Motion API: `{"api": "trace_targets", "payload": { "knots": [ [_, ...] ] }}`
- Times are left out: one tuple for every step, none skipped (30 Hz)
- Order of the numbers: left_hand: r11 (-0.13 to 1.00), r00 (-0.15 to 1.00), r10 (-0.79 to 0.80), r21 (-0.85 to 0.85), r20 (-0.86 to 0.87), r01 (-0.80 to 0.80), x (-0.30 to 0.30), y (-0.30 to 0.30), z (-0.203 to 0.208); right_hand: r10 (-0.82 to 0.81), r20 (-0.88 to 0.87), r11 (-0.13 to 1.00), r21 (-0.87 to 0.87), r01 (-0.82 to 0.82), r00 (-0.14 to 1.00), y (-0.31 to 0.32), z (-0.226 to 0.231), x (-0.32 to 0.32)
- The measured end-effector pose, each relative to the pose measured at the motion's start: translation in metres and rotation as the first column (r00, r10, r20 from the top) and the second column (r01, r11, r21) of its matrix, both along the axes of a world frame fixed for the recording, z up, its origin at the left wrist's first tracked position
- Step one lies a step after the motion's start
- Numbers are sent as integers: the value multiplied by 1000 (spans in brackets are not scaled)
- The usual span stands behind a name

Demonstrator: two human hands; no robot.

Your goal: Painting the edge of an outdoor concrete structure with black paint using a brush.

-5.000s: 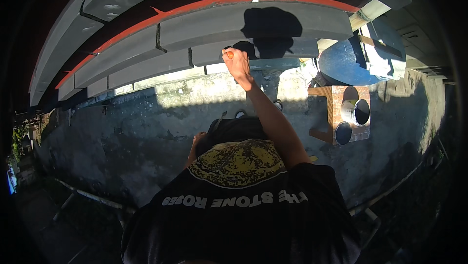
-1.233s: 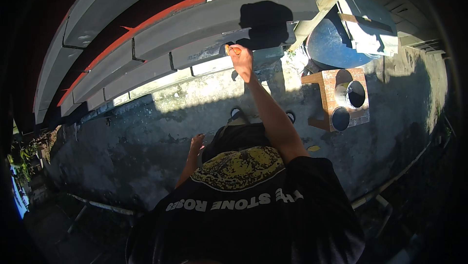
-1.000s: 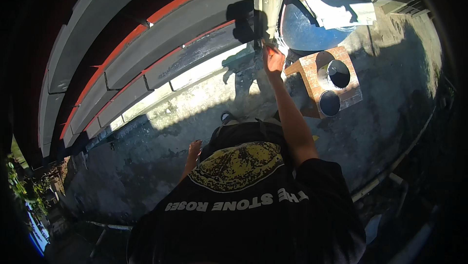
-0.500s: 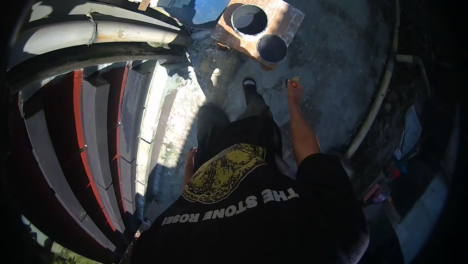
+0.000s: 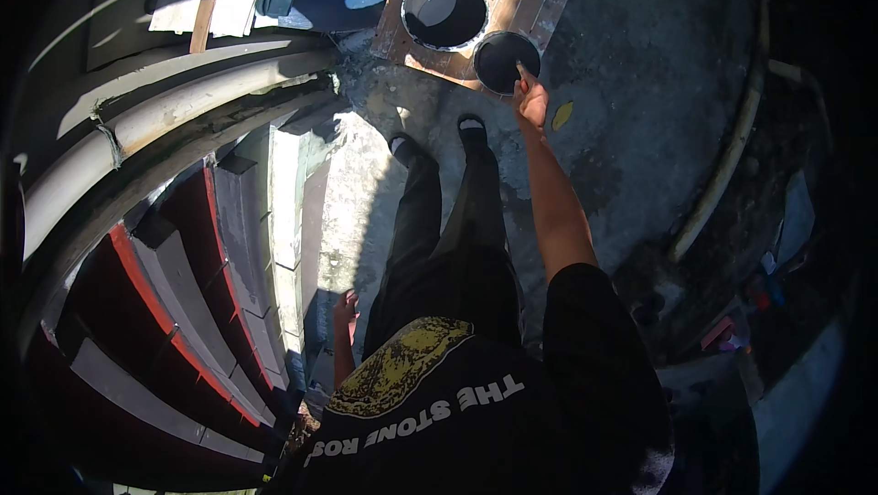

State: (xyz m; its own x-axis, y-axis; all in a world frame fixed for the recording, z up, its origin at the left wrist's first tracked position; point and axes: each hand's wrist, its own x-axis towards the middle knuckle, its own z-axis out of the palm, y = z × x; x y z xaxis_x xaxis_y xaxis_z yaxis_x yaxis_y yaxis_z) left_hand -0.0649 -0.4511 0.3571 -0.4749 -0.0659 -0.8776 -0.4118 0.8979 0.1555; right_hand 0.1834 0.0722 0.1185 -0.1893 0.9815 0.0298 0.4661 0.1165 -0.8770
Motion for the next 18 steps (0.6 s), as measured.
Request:
{"api": "trace_targets", "payload": {
  "knots": [
    [998, 999, -40, -40, -7, 39, 10, -16, -5, 32, -16, 999, -11, -32, 999, -4, 1, -7],
    [997, 1000, 1, -83, 18, 1, 20, -33, -9, -4, 150, 990, -137, 25, 989, -9, 3, -13],
    [997, 1000, -31, -73, 0, 31, 25, -50, -13, -15, 316, 964, -249, 98, 949, -14, 5, -21],
    [995, 995, -92, -30, 36, 93, 32, -66, -17, -8, 315, 964, -249, 91, 949, -18, 6, -29],
    [989, 986, -146, -6, 85, 147, 40, -82, -19, -49, 365, 971, -199, 129, 930, -25, 7, -37],
    [990, 987, -144, 8, 71, 144, 46, -95, -20, -97, 430, 970, -161, 182, 898, -30, 8, -44],
    [982, 977, -191, 36, 97, 188, 50, -105, -23, -91, 451, 948, -234, 217, 888, -34, 9, -51],
    [972, 960, -231, -9, 157, 235, 52, -110, -27, -78, 425, 951, -239, 195, 902, -37, 9, -57],
    [971, 965, -236, 72, 118, 228, 55, -113, -27, -87, 462, 952, -224, 211, 883, -40, 11, -61],
    [969, 964, -245, 54, 105, 240, 58, -115, -26, -100, 510, 943, -226, 245, 854, -43, 12, -65],
    [967, 963, -254, 34, 93, 252, 59, -114, -25, -127, 480, 942, -215, 257, 868, -44, 14, -67],
    [968, 964, -249, 33, 92, 247, 59, -112, -26, -113, 481, 948, -211, 239, 870, -46, 16, -69],
    [972, 969, -234, 22, 79, 233, 58, -107, -29, -160, 480, 926, -230, 300, 862, -47, 18, -71],
    [978, 975, -206, -27, 88, 209, 58, -104, -31, -216, 482, 898, -242, 366, 849, -48, 20, -73],
    [977, 975, -212, 11, 65, 212, 59, -101, -33, -202, 480, 902, -248, 352, 854, -49, 21, -76],
    [988, 987, -151, 1, 58, 151, 59, -97, -35, -203, 494, 881, -285, 378, 845, -50, 22, -79],
    [996, 994, -84, -22, 71, 86, 59, -94, -38, -227, 512, 856, -300, 420, 828, -50, 23, -83],
    [996, 994, -91, -7, 54, 91, 60, -91, -39, -205, 511, 856, -320, 406, 835, -50, 23, -87]
  ]
}}
